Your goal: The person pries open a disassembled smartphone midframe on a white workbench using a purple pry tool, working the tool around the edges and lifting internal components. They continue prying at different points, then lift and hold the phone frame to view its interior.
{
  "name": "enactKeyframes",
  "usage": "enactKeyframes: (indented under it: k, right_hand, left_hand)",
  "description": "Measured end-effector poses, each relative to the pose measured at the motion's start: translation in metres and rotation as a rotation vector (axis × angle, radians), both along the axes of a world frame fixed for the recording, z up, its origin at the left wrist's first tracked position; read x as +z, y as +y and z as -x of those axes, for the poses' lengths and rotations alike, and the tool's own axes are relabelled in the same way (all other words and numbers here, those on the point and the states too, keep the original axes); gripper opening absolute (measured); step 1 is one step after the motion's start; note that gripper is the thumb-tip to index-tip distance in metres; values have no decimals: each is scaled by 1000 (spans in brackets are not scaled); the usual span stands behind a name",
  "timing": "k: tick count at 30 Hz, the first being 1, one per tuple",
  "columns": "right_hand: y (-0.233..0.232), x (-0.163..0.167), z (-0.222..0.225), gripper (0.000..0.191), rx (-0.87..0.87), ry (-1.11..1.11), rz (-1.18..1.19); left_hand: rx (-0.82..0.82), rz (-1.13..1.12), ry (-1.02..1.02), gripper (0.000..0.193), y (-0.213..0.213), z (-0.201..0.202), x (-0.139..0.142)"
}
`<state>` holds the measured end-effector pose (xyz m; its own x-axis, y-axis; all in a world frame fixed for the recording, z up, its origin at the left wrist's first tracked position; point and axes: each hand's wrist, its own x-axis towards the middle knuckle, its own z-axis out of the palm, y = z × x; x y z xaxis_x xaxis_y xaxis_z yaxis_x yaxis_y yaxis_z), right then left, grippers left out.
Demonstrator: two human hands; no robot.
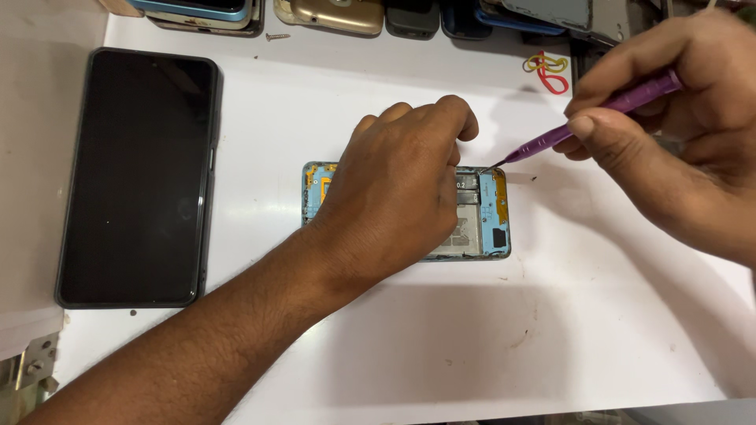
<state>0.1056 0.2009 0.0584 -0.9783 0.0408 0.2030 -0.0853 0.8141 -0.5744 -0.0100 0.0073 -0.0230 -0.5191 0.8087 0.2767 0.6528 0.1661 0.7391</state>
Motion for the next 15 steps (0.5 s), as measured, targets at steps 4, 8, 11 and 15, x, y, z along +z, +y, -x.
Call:
enactKeyframes:
  k: [4, 8, 11, 15]
  right_hand:
    - [10, 11, 3, 13, 186, -39, -173]
    - [15, 16, 7, 16, 300, -27, -300]
    - [14, 18, 7, 16, 251, -78, -337]
    - [7, 18, 6, 39, 100, -142, -469]
  left_hand:
    - [1, -4, -5, 26, 0, 0, 0]
    - [5, -8, -2, 25, 0, 0, 0]
    - [4, -23, 4, 27, -1, 1, 0]
    - [4, -35, 14, 23, -2, 0, 0]
